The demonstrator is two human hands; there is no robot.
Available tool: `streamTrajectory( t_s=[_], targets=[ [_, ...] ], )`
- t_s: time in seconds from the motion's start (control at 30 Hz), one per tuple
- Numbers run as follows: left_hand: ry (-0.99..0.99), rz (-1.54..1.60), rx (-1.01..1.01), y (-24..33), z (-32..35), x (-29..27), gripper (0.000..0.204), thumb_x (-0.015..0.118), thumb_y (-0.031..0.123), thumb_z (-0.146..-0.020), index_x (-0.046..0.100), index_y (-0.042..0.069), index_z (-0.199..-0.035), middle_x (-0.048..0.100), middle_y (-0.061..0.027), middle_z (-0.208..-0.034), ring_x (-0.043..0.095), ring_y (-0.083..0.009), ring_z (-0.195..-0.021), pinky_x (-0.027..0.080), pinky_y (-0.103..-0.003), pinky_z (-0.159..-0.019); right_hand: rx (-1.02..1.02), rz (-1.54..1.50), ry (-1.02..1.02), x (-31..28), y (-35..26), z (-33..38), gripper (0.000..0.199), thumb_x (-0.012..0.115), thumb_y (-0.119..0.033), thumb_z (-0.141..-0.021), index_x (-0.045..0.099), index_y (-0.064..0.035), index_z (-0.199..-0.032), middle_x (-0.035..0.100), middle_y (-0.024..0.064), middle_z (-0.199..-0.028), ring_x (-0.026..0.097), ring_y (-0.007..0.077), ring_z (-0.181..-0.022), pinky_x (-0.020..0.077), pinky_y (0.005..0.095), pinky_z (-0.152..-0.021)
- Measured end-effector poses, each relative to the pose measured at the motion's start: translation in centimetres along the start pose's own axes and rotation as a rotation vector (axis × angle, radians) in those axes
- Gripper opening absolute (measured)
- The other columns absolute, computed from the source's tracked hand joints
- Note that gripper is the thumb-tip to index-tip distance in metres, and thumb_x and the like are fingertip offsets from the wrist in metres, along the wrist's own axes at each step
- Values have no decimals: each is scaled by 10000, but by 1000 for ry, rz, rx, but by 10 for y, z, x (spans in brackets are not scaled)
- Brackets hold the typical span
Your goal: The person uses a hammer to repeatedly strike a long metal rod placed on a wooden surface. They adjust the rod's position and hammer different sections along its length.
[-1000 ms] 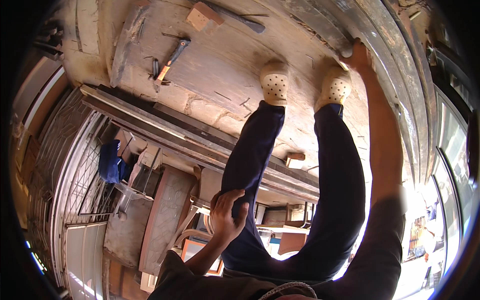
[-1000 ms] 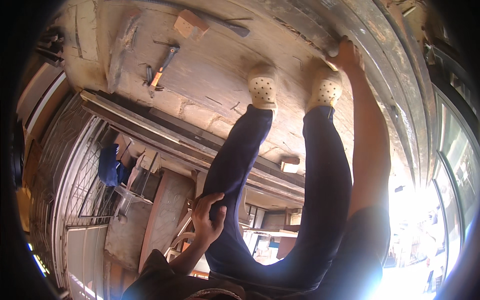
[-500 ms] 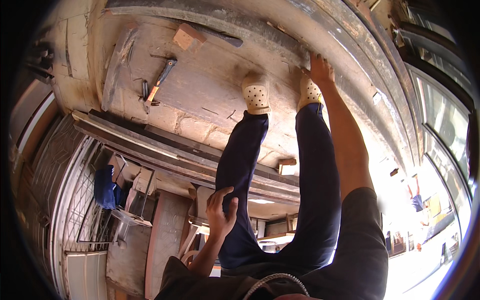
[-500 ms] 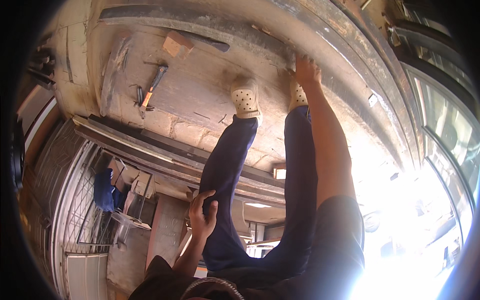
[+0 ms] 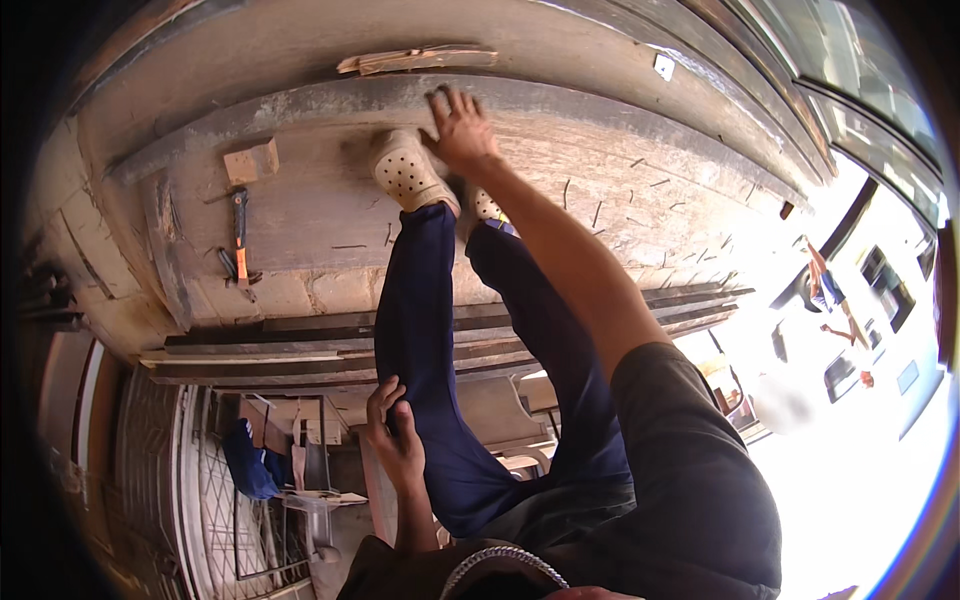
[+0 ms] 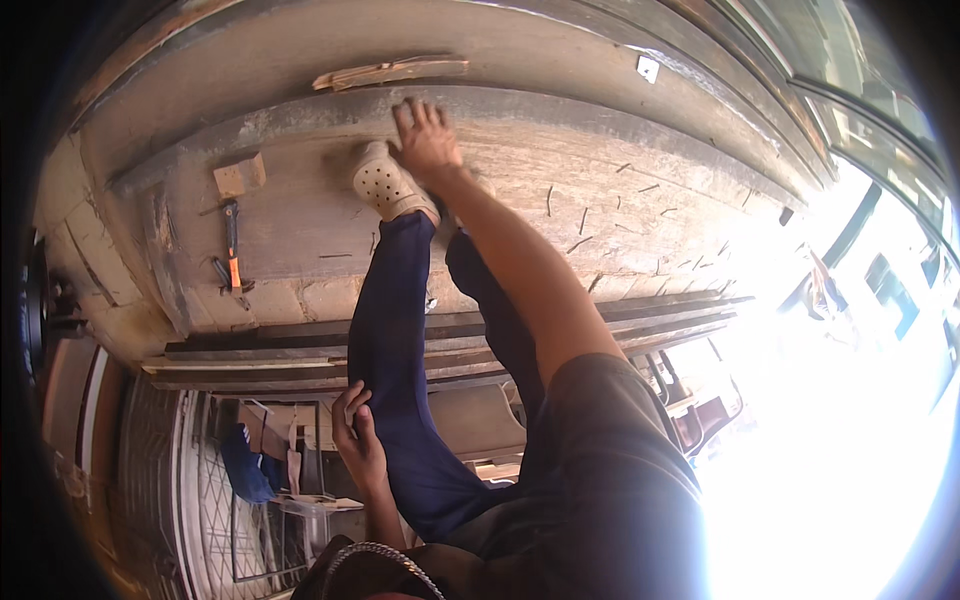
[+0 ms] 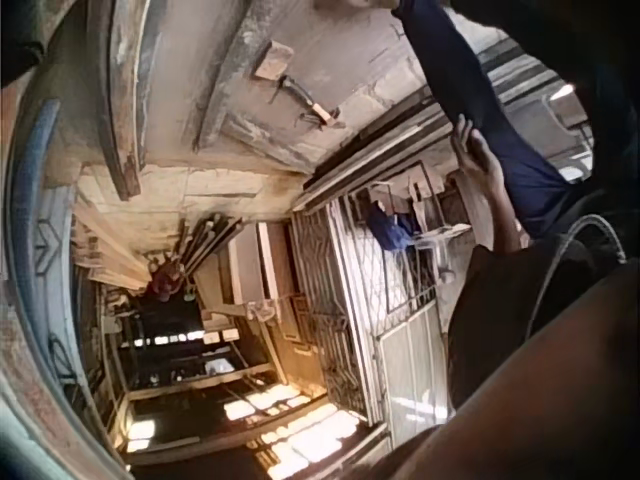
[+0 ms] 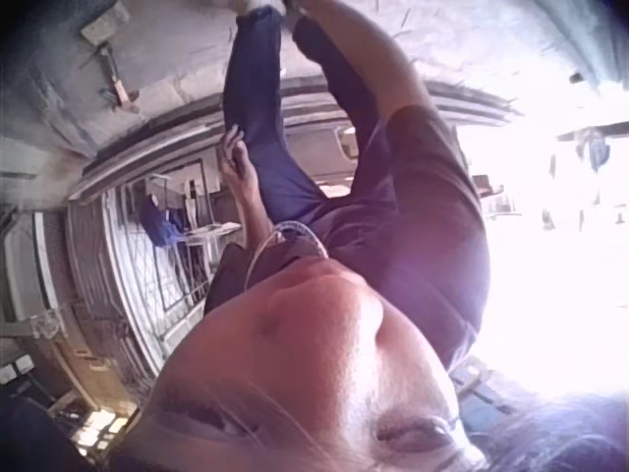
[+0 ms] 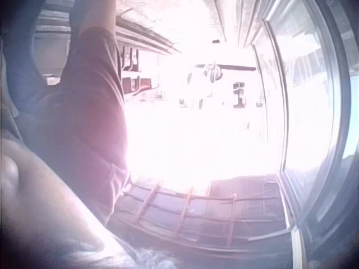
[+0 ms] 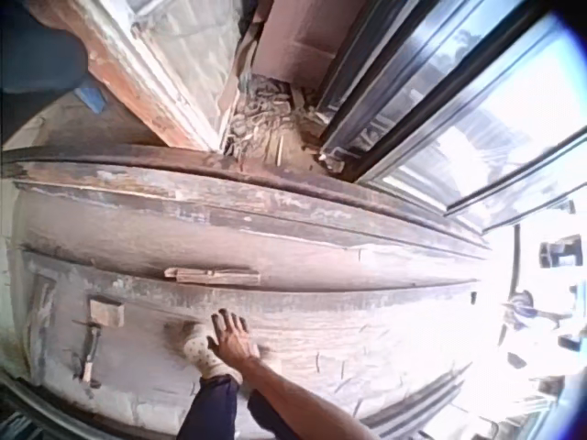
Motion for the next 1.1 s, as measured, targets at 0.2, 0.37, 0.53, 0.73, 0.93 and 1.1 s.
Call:
streamTrajectory(
  t_s=[0.2, 0.37, 0.53, 0.73, 0.93, 1.1],
  targets=[
    [-18, 74, 58, -1, -61, -22, 477, 498, 394, -992, 558, -19, -1225, 589, -159, -1197, 596, -267, -1087, 462, -383, -944, -66, -251, -183, -2, -15, 90, 483, 649, -318, -848, 494, -63, -1228, 468, 157, -1294, 469, 333, -1225, 396, 450, -1015],
    [-62, -278, 456, 29, -201, -10, 522, 496, 438, -985, 534, -18, -1237, 560, -177, -1242, 571, -291, -1124, 444, -416, -989, 195, -332, -50, 1, 58, 106, 460, 640, -307, -852, 516, -50, -1213, 499, 165, -1263, 480, 335, -1216, 406, 470, -1011],
    [73, -876, 889, 59, -348, 63, 672, 536, 540, -925, 462, -2, -1316, 486, -229, -1317, 498, -403, -1188, 424, -489, -991, 634, -218, 380, -44, 176, 48, 374, 582, -373, -888, 568, -52, -1078, 598, 162, -1118, 563, 332, -1105, 444, 466, -924],
    [41, -861, 798, 76, -461, 92, 747, 550, 623, -872, 467, 34, -1324, 535, -243, -1257, 535, -431, -1141, 418, -508, -959, 501, -126, 160, -53, 303, -37, 533, 414, -497, -955, 646, -31, -1068, 661, 251, -1018, 627, 436, -975, 507, 506, -847],
    [-8, -878, 965, 41, -465, 93, 982, 681, 658, -719, 396, -24, -1365, 520, -241, -1282, 459, -404, -1234, 303, -512, -1061, 389, -63, -61, -3, 313, -32, 784, 290, -664, -927, 682, 16, -923, 627, 222, -808, 619, 346, -828, 473, 473, -821],
    [36, -1081, 1124, 13, -487, 78, 1068, 802, 570, -644, 372, -69, -1384, 481, -216, -1348, 390, -369, -1320, 236, -501, -1136, 517, -87, -46, 25, 328, -22, 893, 223, -745, -918, 598, 19, -648, 474, 120, -550, 489, 240, -586, 403, 464, -657]
  ],
)
Point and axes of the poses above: each hand's wrist, its own z-axis away from the middle knuckle, its own x-axis out of the palm, y = z × x, the point moved 2 cm from there along -z, towards the middle knuckle
